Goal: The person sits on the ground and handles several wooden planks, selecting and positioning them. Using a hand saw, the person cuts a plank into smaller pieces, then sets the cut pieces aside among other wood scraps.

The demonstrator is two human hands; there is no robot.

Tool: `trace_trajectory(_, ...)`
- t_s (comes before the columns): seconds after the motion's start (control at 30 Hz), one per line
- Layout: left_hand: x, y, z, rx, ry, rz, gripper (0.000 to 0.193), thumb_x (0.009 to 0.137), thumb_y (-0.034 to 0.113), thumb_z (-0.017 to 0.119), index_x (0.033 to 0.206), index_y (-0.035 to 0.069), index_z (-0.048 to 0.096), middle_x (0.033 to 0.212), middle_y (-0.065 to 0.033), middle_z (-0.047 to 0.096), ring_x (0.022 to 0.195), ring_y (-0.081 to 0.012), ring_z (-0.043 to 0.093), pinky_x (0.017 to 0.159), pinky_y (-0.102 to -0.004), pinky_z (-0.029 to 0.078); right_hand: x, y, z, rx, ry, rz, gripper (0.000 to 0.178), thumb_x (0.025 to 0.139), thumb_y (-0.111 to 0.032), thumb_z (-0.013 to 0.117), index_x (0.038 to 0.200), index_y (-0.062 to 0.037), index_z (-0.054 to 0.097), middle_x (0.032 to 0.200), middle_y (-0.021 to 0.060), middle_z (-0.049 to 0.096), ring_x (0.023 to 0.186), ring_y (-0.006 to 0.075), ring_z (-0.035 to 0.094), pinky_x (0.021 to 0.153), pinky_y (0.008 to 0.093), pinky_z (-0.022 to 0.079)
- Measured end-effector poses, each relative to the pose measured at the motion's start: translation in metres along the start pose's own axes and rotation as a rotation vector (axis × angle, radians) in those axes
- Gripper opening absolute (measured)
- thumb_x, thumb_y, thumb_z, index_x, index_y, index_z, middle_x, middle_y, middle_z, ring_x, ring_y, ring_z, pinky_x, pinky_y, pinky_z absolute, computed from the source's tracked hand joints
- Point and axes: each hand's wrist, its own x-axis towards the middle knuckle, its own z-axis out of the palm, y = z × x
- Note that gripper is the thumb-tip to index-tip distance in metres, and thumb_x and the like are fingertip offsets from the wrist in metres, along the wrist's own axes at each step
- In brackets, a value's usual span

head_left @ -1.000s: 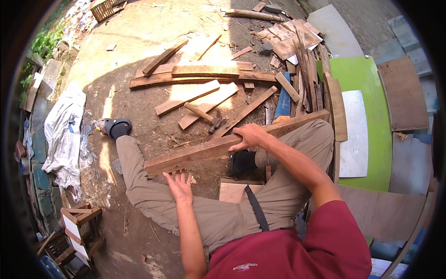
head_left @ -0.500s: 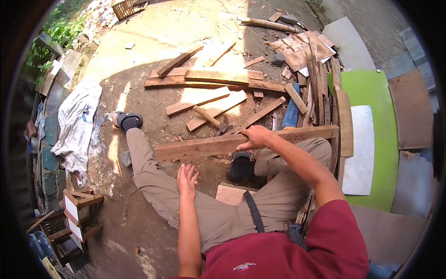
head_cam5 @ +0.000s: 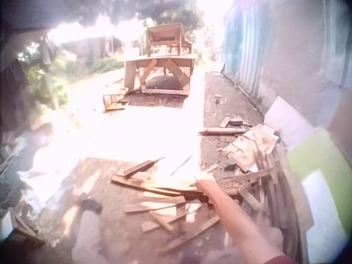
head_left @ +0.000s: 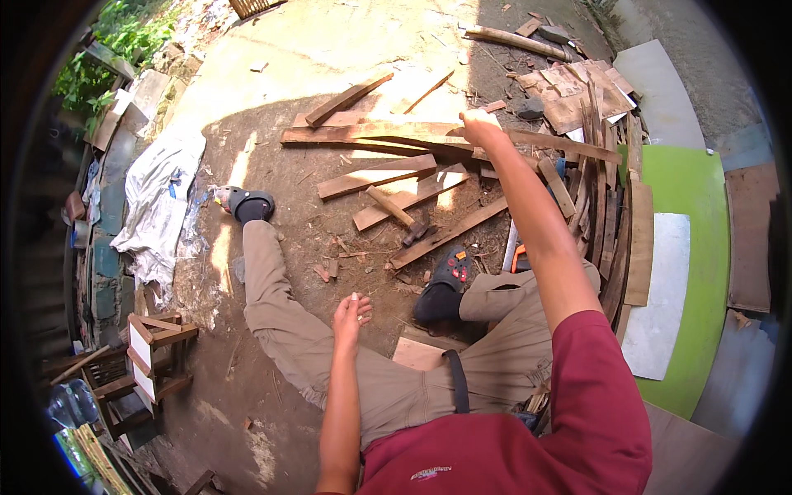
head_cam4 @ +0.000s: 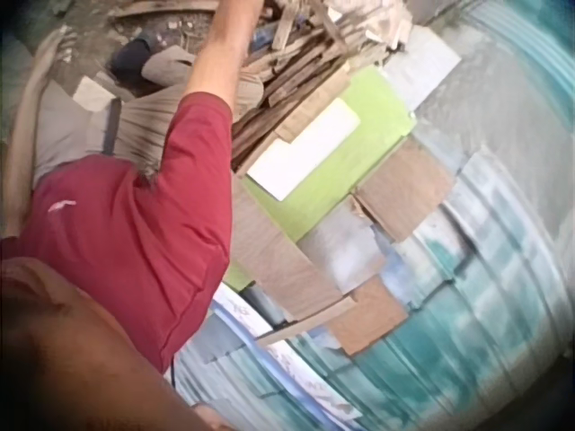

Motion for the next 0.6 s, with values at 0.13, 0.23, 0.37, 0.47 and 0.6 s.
trace_trajectory(0.13,0.004,0.001,-0.008,0.085,0.011,-0.047,0.044,0.105,0.042,0.056,0.128,0.005,0.058,0.12,-0.0107,0.07,0.107,-0.0191,0.067,0.087,-0.0343,0.053,-0.041,-0.057,0.081,0.286,0.23,-0.117,0.034,0.096,-0.03,0.068,0.114,-0.0015,0.066,0.104,0.0242,0.07,0.104,0.039,0.066,0.09,0.0481,0.052)
trace_trajectory(0.23,0.008,0.003,-0.001,0.162,-0.027,-0.068,0.044,0.104,0.042,0.057,0.127,0.005,0.058,0.119,-0.011,0.071,0.107,-0.0192,0.066,0.087,-0.0354,0.052,-0.1,-0.054,0.176,0.457,0.16,0.236,0.048,0.092,-0.036,0.071,0.117,0.0045,0.063,0.109,0.0277,0.069,0.105,0.0439,0.065,0.092,0.049,0.052)
trace_trajectory(0.37,0.009,-0.006,0.002,0.213,-0.085,-0.072,0.043,0.104,0.04,0.058,0.128,0.004,0.058,0.118,-0.0101,0.071,0.106,-0.0183,0.066,0.086,-0.0349,0.052,-0.149,-0.044,0.272,0.733,0.38,0.894,0.093,0.083,-0.048,0.078,0.137,0.0155,0.037,0.13,0.0388,0.054,0.124,0.0491,0.055,0.105,0.0502,0.044)
trace_trajectory(0.47,0.008,-0.01,-0.004,0.243,-0.08,-0.094,0.043,0.104,0.039,0.059,0.128,0.004,0.059,0.116,-0.0092,0.072,0.105,-0.0177,0.066,0.086,-0.0343,0.052,-0.154,-0.061,0.284,0.927,0.27,1.134,0.105,0.079,-0.053,0.081,0.139,0.018,0.032,0.136,0.0409,0.05,0.129,0.0489,0.052,0.108,0.0491,0.043)
trace_trajectory(0.6,0.007,-0.006,-0.006,0.243,-0.028,-0.111,0.042,0.103,0.038,0.059,0.127,0.004,0.059,0.114,-0.008,0.072,0.103,-0.017,0.066,0.085,-0.0332,0.051,-0.129,-0.055,0.287,0.92,0.18,1.037,0.106,0.077,-0.051,0.082,0.139,0.0183,0.032,0.137,0.0407,0.05,0.129,0.0476,0.053,0.109,0.0467,0.043)
